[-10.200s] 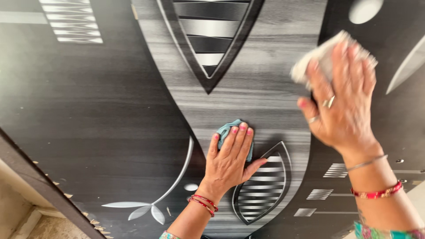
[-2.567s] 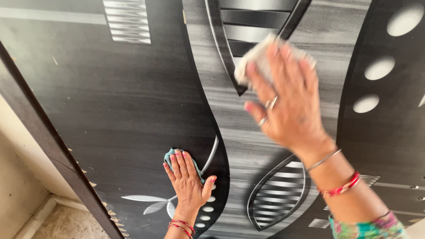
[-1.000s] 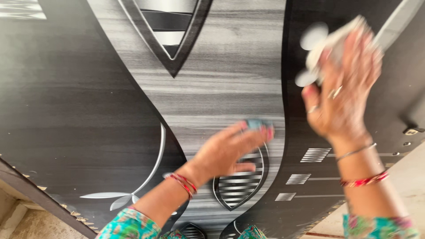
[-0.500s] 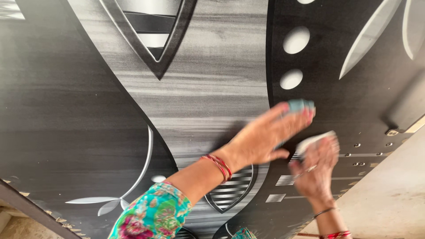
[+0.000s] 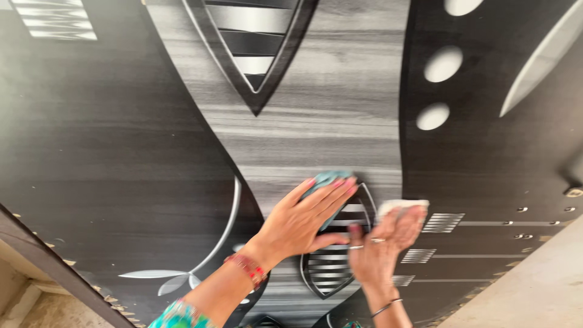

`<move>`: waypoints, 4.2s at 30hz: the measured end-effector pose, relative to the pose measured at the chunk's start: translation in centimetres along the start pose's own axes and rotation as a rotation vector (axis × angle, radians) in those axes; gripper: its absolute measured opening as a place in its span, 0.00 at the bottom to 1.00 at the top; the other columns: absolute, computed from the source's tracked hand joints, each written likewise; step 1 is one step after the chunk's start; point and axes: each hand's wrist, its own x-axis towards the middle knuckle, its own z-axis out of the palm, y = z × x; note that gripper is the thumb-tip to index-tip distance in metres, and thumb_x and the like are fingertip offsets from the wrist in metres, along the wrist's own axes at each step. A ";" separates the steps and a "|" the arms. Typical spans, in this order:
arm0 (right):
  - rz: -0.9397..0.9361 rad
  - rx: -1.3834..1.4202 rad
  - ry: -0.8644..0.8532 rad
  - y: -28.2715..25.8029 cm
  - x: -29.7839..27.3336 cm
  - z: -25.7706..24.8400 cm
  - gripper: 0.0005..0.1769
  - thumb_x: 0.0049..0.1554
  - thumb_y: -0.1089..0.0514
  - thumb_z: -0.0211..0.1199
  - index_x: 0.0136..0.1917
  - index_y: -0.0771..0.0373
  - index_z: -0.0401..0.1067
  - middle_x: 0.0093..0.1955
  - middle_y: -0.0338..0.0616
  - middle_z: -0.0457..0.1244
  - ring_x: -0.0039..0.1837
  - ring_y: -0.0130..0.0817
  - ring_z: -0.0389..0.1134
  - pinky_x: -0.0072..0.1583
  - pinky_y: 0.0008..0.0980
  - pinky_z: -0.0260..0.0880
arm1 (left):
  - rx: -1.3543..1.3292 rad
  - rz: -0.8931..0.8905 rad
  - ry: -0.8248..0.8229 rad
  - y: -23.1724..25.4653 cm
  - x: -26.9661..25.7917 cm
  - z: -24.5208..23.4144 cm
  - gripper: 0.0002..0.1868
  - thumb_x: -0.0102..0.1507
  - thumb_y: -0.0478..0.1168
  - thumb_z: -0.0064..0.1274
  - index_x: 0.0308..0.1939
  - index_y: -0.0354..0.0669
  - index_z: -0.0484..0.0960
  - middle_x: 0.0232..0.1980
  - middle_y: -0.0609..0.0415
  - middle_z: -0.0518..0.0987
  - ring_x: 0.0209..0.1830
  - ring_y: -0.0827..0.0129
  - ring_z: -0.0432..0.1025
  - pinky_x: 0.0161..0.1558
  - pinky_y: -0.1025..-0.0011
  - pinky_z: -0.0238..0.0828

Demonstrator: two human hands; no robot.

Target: The person wipes a dark gray surface with a light blue cloth in the left hand and a white cloth in the right hand. The person moves both hands in circular and back-and-forth motions across the surface, covering multiple areas.

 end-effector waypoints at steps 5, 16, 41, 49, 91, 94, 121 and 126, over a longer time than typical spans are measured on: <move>-0.231 0.065 -0.139 -7.9 0.1 2.0 0.43 0.55 0.41 0.67 0.72 0.65 0.56 0.77 0.68 0.44 0.78 0.69 0.43 0.72 0.73 0.40 | 0.002 -0.101 -0.084 -2.4 -8.7 2.1 0.50 0.65 0.78 0.32 0.78 0.48 0.62 0.82 0.65 0.56 0.82 0.75 0.46 0.78 0.60 0.35; -0.488 0.281 -0.376 -16.0 3.2 2.1 0.34 0.60 0.48 0.59 0.79 0.50 0.63 0.80 0.43 0.56 0.80 0.41 0.55 0.77 0.47 0.49 | -0.108 -0.667 0.000 -4.3 -19.7 5.6 0.65 0.62 0.82 0.29 0.77 0.22 0.52 0.81 0.28 0.47 0.84 0.43 0.33 0.77 0.38 0.20; 0.012 0.035 -0.133 -6.0 0.8 0.4 0.46 0.60 0.49 0.57 0.82 0.70 0.39 0.82 0.79 0.31 0.84 0.73 0.30 0.77 0.69 0.33 | -0.130 -0.323 0.098 3.1 -4.5 2.3 0.54 0.64 0.81 0.31 0.79 0.44 0.63 0.83 0.58 0.58 0.84 0.72 0.45 0.81 0.54 0.24; -0.355 0.229 -0.227 -16.5 7.0 1.5 0.28 0.56 0.49 0.66 0.68 0.56 0.70 0.73 0.49 0.56 0.78 0.50 0.53 0.73 0.56 0.49 | -0.092 -0.672 0.084 -3.2 -12.5 3.1 0.64 0.61 0.82 0.24 0.78 0.24 0.50 0.82 0.31 0.47 0.84 0.51 0.30 0.75 0.40 0.11; 0.187 0.009 0.148 0.2 9.9 -2.2 0.47 0.72 0.32 0.36 0.86 0.70 0.33 0.88 0.66 0.28 0.90 0.64 0.27 0.86 0.60 0.27 | -0.161 -0.203 0.005 -5.4 12.6 -5.1 0.52 0.70 0.78 0.28 0.86 0.48 0.46 0.88 0.56 0.44 0.87 0.66 0.34 0.83 0.58 0.23; 0.133 -0.044 0.168 0.1 12.6 -3.0 0.47 0.72 0.31 0.35 0.86 0.68 0.32 0.88 0.65 0.28 0.90 0.60 0.27 0.84 0.55 0.26 | -0.146 -0.424 -0.084 -9.6 8.6 -6.6 0.56 0.66 0.81 0.26 0.84 0.43 0.45 0.86 0.48 0.42 0.84 0.55 0.32 0.76 0.50 0.20; 0.102 -0.091 0.215 -0.4 12.5 -2.5 0.42 0.73 0.35 0.27 0.87 0.66 0.36 0.89 0.61 0.30 0.89 0.55 0.32 0.85 0.52 0.29 | -0.084 -0.365 -0.026 -10.4 9.2 -7.0 0.58 0.63 0.82 0.42 0.83 0.50 0.45 0.86 0.53 0.44 0.87 0.61 0.37 0.82 0.53 0.27; 0.093 -0.065 0.217 -0.5 12.4 -2.7 0.42 0.73 0.34 0.25 0.87 0.66 0.37 0.89 0.60 0.31 0.88 0.55 0.32 0.85 0.52 0.28 | 0.019 -0.737 0.057 -16.1 -0.6 -8.8 0.67 0.62 0.78 0.53 0.81 0.28 0.42 0.85 0.34 0.42 0.86 0.44 0.35 0.82 0.47 0.26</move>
